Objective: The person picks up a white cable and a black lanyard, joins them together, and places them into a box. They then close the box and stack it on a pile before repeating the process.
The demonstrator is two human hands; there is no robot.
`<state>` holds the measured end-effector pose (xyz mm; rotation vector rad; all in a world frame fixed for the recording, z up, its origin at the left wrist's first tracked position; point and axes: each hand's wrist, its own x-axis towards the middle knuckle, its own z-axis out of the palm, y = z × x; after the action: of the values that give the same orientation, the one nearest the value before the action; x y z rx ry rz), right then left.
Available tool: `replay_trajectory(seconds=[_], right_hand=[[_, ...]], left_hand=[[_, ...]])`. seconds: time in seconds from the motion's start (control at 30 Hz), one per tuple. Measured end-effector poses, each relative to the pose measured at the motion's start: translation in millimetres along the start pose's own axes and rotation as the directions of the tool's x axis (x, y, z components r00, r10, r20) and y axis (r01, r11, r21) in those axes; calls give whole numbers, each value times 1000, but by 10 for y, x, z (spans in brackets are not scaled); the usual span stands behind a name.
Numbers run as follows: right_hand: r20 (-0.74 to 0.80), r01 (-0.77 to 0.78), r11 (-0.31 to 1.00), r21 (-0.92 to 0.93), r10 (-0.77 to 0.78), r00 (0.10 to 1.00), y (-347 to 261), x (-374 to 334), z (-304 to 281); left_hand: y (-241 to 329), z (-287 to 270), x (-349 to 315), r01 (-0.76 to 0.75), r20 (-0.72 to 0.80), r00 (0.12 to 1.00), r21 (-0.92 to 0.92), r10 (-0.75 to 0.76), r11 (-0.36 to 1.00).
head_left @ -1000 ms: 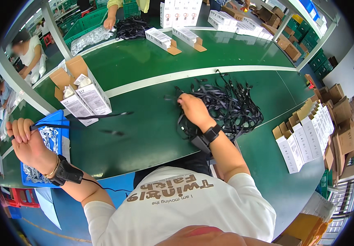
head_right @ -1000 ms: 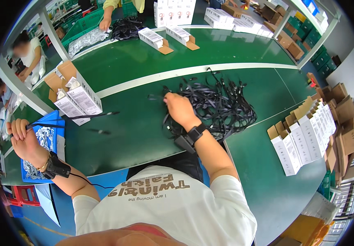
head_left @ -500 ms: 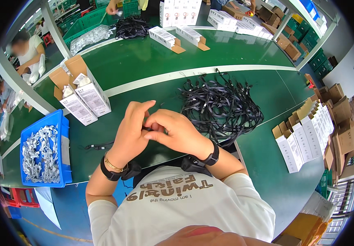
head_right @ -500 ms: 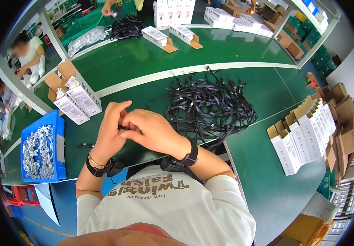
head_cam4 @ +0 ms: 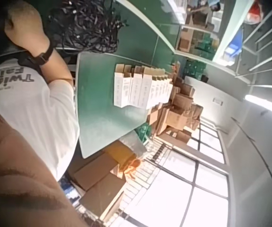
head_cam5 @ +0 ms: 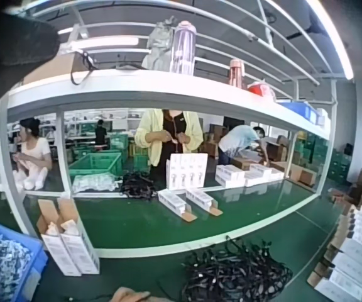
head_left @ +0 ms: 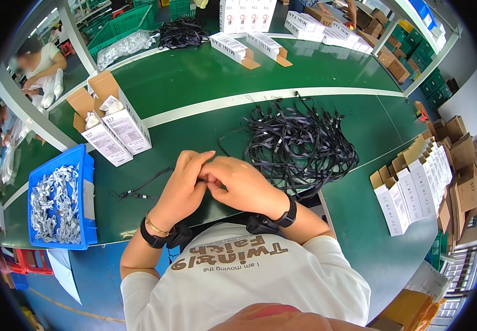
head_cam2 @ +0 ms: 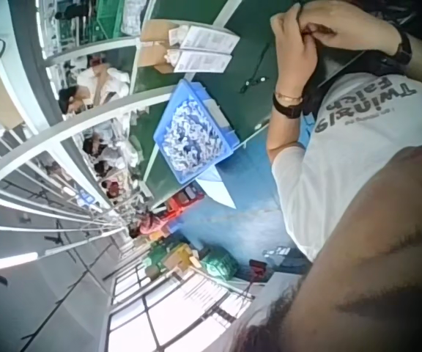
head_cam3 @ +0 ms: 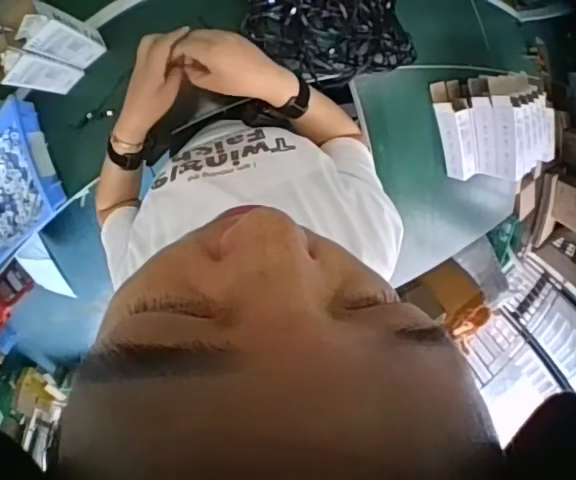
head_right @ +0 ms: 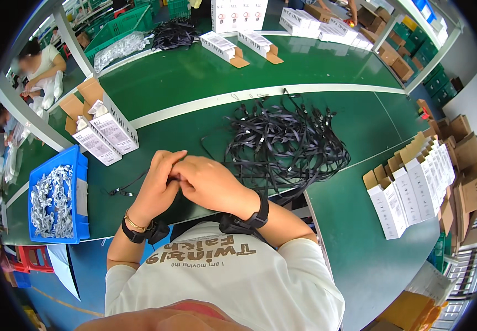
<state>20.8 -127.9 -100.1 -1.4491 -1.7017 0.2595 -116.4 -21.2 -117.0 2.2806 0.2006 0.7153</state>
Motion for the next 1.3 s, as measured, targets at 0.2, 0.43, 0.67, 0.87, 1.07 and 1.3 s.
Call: replay_trajectory(seconds=[0.2, 0.43, 0.67, 0.87, 1.07, 1.3], right_hand=[[-172, -26, 995, -100, 9, 985, 157, -52, -324], [-55, -57, 270, 961, 390, 919, 230, -183, -520], [-166, 140, 202, 969, 114, 980, 370, -313, -653], [-361, 283, 319, 904, 218, 907, 202, -337, -673], [-504, 157, 736, 659, 276, 818, 253, -401, -659], [-529, -190, 932, -308, -2, 848, 361, -232, -625]], left_hand=[[-93, -271, -164, 334, 172, 941, -316, -293, 888], [-330, -720, -596, 488, 207, 873, -355, -442, 797], [-531, -791, -819, 439, 33, 897, -188, -441, 879], [-575, -732, -891, 411, -18, 903, -253, -429, 876], [-552, -731, -905, 454, -9, 880, -281, -475, 845], [-379, -626, -801, 324, -72, 941, -82, -330, 943]])
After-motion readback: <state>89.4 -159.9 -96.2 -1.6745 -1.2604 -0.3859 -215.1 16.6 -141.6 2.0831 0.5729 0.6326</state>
